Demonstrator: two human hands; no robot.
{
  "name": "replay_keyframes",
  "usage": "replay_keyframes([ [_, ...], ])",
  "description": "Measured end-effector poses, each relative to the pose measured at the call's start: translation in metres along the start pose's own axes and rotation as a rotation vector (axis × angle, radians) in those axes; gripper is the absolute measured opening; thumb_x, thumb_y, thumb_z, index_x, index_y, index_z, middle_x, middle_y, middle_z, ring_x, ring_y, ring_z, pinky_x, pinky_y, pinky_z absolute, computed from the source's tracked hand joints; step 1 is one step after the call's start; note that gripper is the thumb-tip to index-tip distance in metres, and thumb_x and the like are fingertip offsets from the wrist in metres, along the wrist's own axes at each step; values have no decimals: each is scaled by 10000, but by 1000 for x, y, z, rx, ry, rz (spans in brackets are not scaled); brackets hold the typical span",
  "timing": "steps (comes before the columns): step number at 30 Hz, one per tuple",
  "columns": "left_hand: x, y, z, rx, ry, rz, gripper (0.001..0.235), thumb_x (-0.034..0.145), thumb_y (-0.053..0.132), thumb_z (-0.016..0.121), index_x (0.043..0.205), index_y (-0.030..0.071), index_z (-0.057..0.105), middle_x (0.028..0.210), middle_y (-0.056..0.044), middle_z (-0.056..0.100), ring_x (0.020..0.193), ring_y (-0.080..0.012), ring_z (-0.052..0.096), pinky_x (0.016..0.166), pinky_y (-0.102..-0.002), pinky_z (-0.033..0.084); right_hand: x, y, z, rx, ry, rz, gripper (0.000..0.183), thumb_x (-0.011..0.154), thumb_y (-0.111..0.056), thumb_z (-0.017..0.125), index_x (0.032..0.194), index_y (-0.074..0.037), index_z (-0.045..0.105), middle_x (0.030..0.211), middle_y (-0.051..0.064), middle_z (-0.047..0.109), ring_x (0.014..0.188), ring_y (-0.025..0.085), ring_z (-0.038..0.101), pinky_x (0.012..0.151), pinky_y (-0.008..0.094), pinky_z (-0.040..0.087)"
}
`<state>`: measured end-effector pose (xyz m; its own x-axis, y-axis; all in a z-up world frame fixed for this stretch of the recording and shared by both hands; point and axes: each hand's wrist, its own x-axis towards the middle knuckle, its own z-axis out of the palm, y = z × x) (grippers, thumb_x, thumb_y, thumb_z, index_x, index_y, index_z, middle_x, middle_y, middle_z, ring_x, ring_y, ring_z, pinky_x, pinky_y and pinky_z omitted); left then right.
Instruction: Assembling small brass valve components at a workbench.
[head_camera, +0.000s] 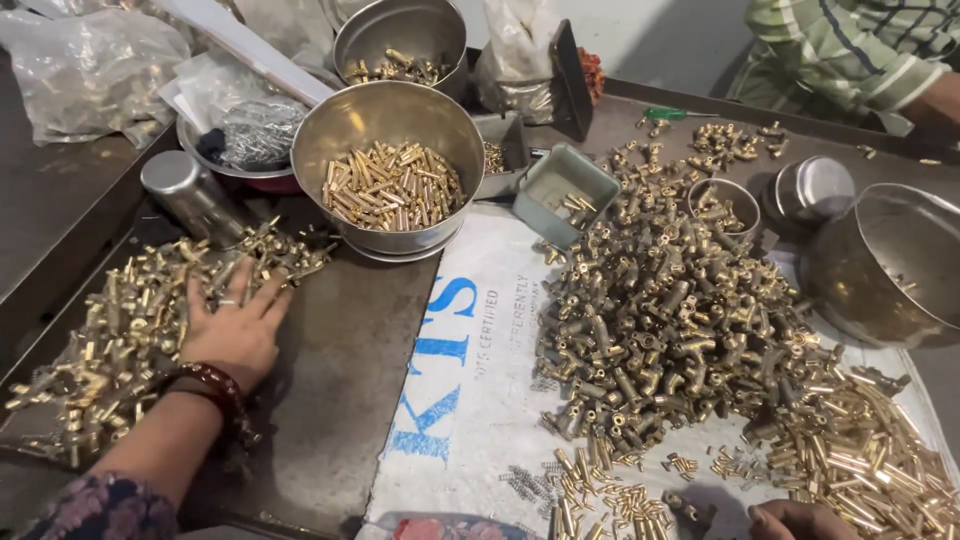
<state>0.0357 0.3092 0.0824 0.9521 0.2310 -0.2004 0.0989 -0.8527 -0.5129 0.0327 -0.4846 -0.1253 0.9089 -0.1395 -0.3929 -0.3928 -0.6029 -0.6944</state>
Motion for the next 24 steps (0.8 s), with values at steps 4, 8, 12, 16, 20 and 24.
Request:
replay_keyframes([
  [4, -6, -12, -6, -22, -93, -6, 746, 936, 350, 558, 1593, 315, 206, 1709, 102, 25, 1585, -239, -59, 1201, -679, 23, 12, -2, 14, 9, -93, 66, 306, 897, -254, 797, 822, 39, 748, 669, 166, 720, 646, 222, 658, 626, 388, 539],
  [8, -41, 12, -31, -208, -125, 35, 796, 877, 352, 662, 1571, 293, 277, 1705, 57, 127, 1591, -212, -21, 1246, -621, 56, 22, -5, 30, -69, -176, 43, 312, 906, -279, 785, 820, 20, 781, 648, 140, 717, 629, 202, 643, 606, 373, 513],
  [12, -79, 34, -33, -174, -207, 143, 829, 883, 357, 637, 1584, 257, 208, 1705, 45, 70, 1578, -207, -67, 1244, -616, 17, 26, -16, 40, -131, -235, 22, 320, 912, -297, 777, 818, 8, 803, 633, 123, 715, 618, 189, 633, 592, 363, 496],
  [16, -71, 5, 14, 45, -225, 151, 802, 935, 199, 497, 1613, 205, 70, 1727, 28, -40, 1558, -210, -106, 1201, -627, -3, 7, -35, 42, -116, -131, -31, 285, 873, -281, 811, 848, 2, 836, 655, 119, 715, 631, 187, 667, 613, 353, 540],
  [20, -64, -44, 21, 285, -164, 200, 755, 981, 150, 393, 1628, 226, 11, 1711, 63, -94, 1568, -198, -81, 1231, -618, 20, 1, -29, 33, -83, 35, -101, 265, 827, -256, 849, 856, 7, 868, 684, 111, 745, 648, 183, 746, 650, 342, 599],
  [24, -52, -56, 12, 352, -162, 241, 789, 989, 142, 432, 1631, 286, -3, 1702, 98, -96, 1562, -193, -77, 1242, -609, 14, 23, 42, 25, -83, 7, -86, 276, 851, -263, 834, 819, 11, 841, 654, 113, 753, 641, 175, 731, 641, 347, 582],
])
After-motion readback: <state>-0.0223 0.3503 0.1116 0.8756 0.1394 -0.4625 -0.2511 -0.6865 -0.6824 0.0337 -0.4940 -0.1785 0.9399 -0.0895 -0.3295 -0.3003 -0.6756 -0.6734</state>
